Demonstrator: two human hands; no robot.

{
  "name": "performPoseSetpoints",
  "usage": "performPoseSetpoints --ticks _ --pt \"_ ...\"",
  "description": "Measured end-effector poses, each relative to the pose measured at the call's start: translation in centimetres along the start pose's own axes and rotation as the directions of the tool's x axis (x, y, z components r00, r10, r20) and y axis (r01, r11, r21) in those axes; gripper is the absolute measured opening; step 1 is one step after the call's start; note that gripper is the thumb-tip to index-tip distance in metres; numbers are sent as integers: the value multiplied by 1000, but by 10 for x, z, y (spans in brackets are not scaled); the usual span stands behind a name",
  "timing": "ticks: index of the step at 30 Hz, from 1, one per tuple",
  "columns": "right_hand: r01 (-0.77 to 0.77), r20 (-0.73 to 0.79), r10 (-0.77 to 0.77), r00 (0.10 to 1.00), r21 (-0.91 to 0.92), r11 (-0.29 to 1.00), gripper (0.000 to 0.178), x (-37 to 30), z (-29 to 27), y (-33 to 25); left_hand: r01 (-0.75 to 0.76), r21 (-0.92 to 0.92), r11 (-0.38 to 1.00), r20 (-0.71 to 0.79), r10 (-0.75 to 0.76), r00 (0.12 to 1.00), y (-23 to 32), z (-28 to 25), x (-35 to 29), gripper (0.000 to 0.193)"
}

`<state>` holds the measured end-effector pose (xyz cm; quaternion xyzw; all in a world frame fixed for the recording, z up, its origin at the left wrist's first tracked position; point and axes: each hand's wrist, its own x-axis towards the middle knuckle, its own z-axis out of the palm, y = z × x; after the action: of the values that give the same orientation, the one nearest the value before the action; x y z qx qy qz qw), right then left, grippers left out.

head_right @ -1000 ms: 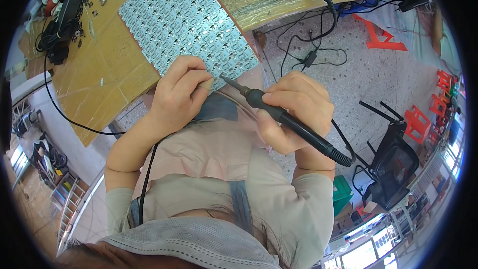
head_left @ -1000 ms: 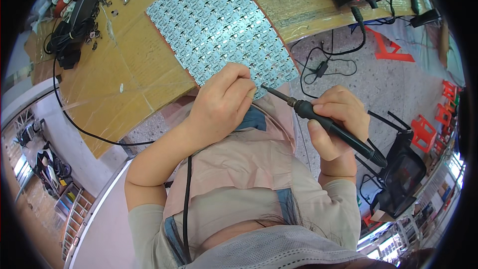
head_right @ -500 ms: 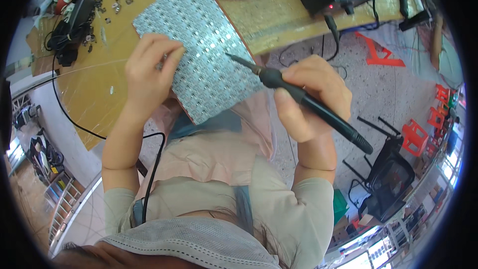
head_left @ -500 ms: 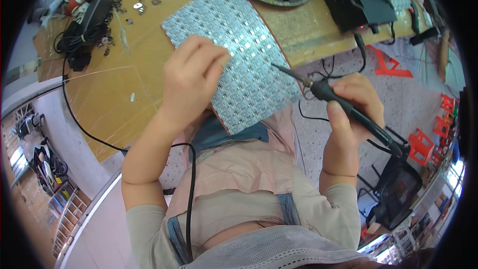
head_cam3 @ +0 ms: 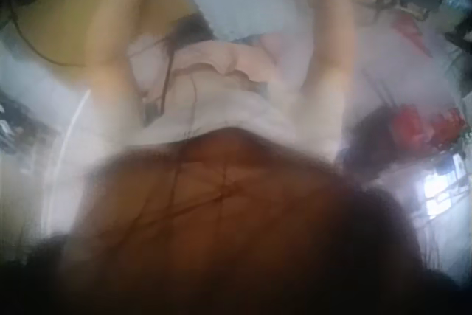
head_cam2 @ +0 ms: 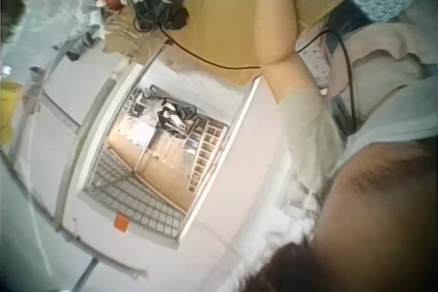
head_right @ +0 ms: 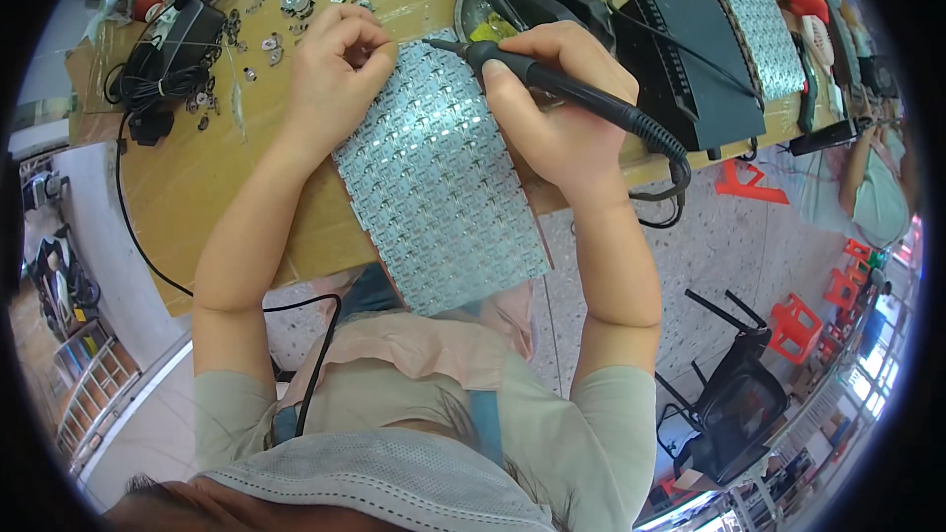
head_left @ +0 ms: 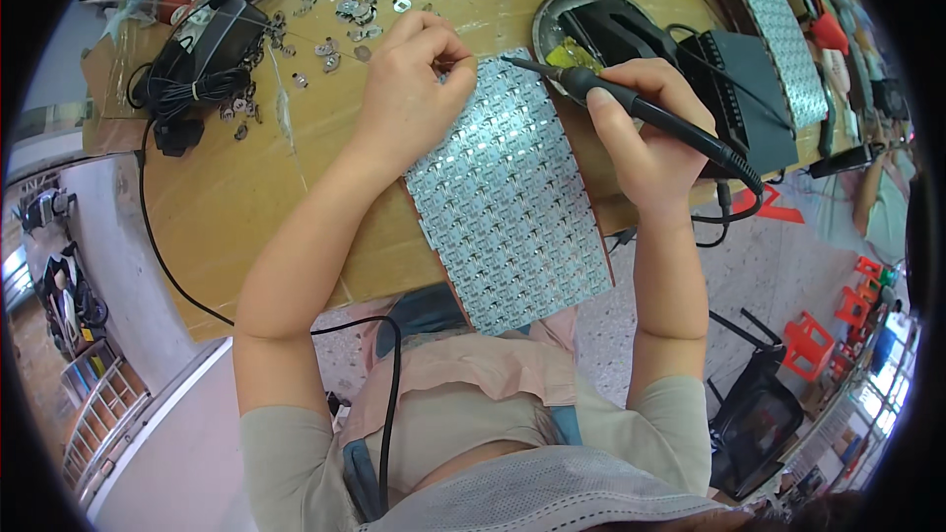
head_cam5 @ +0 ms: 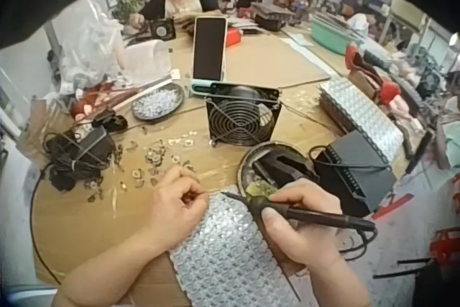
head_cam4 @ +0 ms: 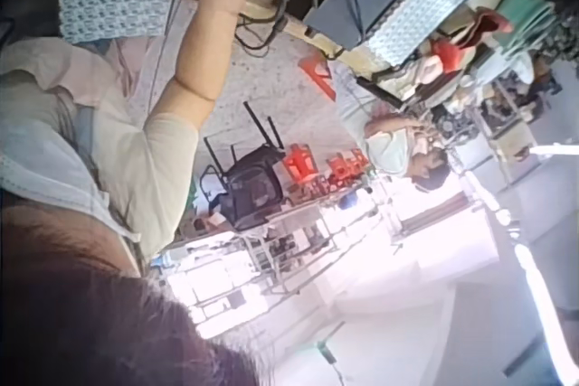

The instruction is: The person solders an LED panel using a soldering iron, then retrieves a stack of LED panels from the desk and aligns them.

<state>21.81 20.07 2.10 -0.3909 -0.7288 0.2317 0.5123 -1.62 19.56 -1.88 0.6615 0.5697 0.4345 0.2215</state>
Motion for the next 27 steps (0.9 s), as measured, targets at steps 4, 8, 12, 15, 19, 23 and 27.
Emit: performPoseSetpoints --ticks 4,8,12,15,19,23,27 --pt "-48 29 47 998 12 999 16 3 5 3 -6 -9 1000 -15 6 1000 -3 1 -2 6" --pt "-12 42 11 999 16 1000 16 5 8 9 13 3 1000 7 -13 1000 -2 -2 -1 6" --pt "-4 33 3 999 27 1000 16 4 11 10 2 -63 998 -41 -4 999 -3 3 -2 4" --pt "-11 29 10 1000 29 1000 16 4 12 11 -53 -36 998 -57 51 997 -5 4 -2 4" --pt "19 33 -20 999 31 999 16 6 13 9 -34 46 998 3 34 999 -5 1 -2 5" --pt "-9 58 10 998 -14 1000 16 4 8 3 -24 22 999 -23 24 999 -4 1 -3 5" --pt "69 25 -70 997 49 996 15 -2 -2 3 -45 -8 999 -22 45 999 0 0 -6 5"
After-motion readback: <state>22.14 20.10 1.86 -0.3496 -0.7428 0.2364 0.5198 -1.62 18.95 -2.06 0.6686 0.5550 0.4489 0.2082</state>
